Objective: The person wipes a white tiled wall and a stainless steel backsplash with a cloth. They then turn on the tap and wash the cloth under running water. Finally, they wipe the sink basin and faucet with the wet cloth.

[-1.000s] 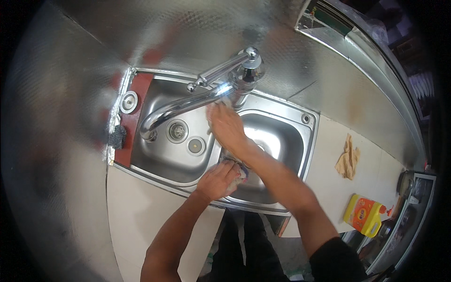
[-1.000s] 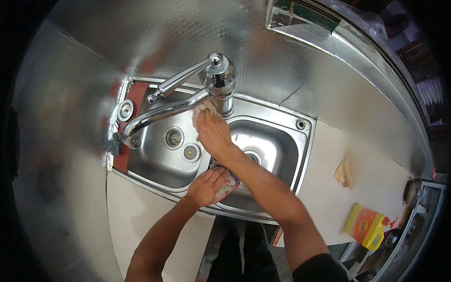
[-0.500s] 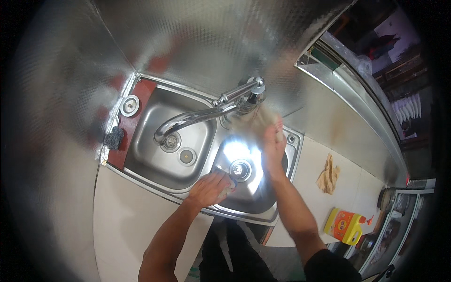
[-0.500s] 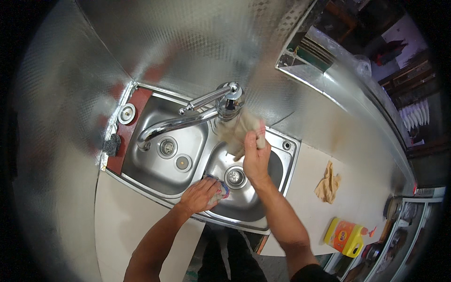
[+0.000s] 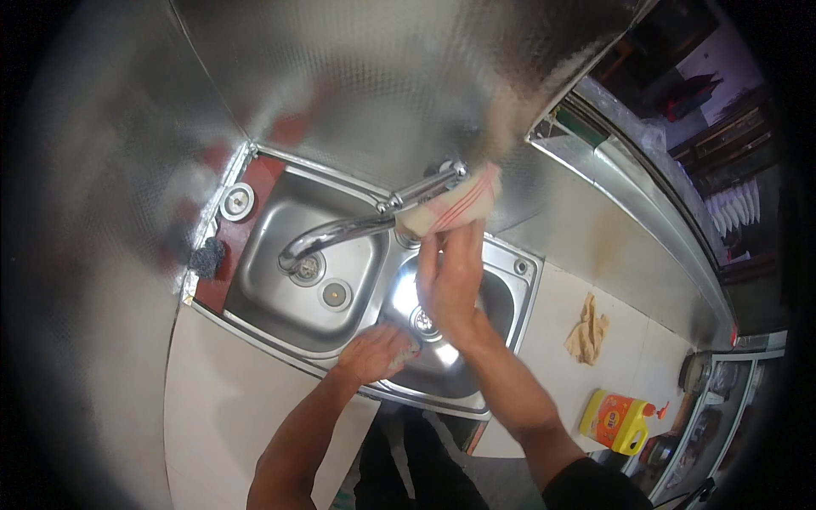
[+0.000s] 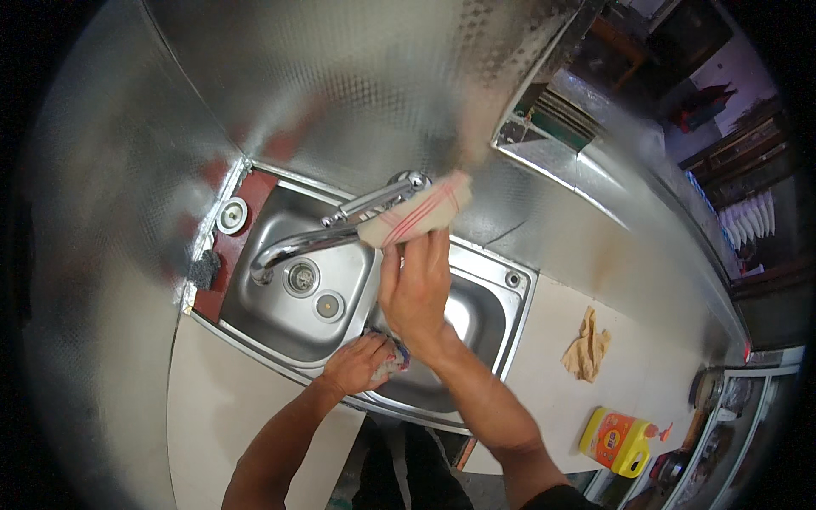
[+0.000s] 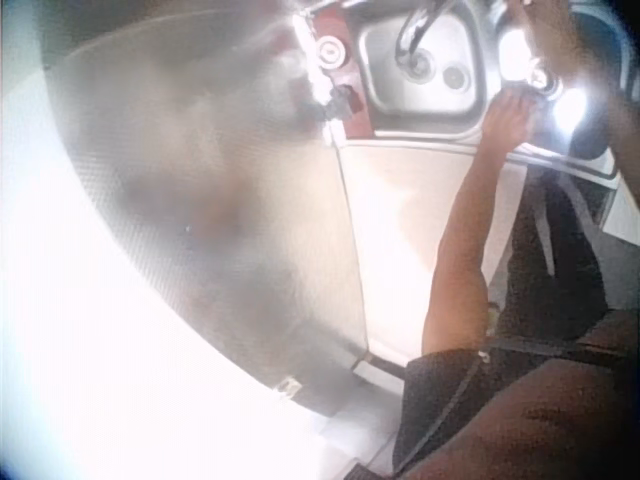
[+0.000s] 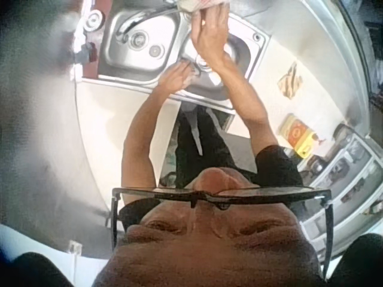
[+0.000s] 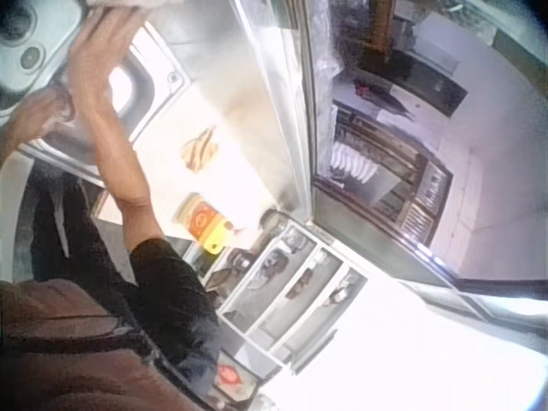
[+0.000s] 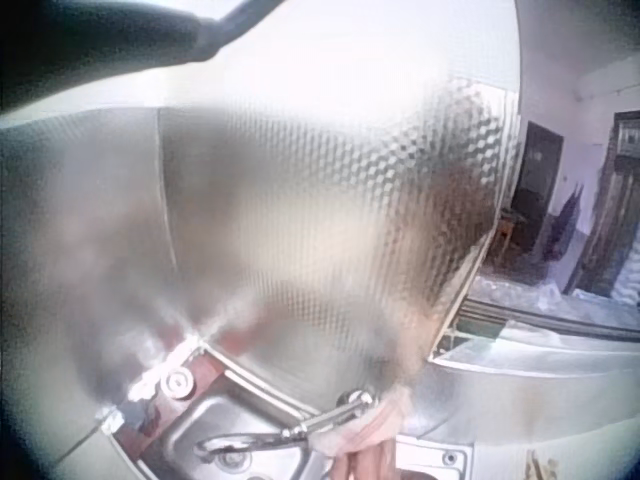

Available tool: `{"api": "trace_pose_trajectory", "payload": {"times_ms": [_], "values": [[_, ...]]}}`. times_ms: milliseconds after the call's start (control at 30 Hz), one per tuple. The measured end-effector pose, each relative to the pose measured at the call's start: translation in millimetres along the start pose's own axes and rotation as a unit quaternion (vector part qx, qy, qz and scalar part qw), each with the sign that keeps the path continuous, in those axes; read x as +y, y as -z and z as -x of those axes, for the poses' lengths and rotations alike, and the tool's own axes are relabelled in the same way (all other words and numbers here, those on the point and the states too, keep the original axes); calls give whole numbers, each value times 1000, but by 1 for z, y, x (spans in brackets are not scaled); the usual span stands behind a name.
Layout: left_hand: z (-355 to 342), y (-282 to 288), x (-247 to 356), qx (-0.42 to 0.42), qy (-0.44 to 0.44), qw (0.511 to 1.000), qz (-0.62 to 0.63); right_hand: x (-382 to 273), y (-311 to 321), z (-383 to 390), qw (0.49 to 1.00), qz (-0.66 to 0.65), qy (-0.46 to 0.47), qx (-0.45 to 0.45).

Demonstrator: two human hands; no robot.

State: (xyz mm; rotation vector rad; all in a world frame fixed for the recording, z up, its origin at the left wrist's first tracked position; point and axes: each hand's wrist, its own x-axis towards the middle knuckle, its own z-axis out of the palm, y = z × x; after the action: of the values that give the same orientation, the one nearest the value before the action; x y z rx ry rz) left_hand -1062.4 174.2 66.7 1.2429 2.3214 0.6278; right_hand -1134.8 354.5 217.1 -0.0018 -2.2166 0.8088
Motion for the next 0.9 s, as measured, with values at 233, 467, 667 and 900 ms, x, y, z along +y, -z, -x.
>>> {"api": "trace_pose_trajectory", "payload": {"times_ms": [233,467,667,900], "values": [[2,-5,-3,85,-45,994,-44,27,13,-4,981,82,177,-8],[1,2,2,77,-46,995,-48,23,5,-26,876,334,291,-190],[4,-3,-6,29,-32,999,-27,43,39,-20,880,234,358,-207],[0,-5,-4,16,-27,999,-23,82,69,-7,924,170,291,-180]]}}
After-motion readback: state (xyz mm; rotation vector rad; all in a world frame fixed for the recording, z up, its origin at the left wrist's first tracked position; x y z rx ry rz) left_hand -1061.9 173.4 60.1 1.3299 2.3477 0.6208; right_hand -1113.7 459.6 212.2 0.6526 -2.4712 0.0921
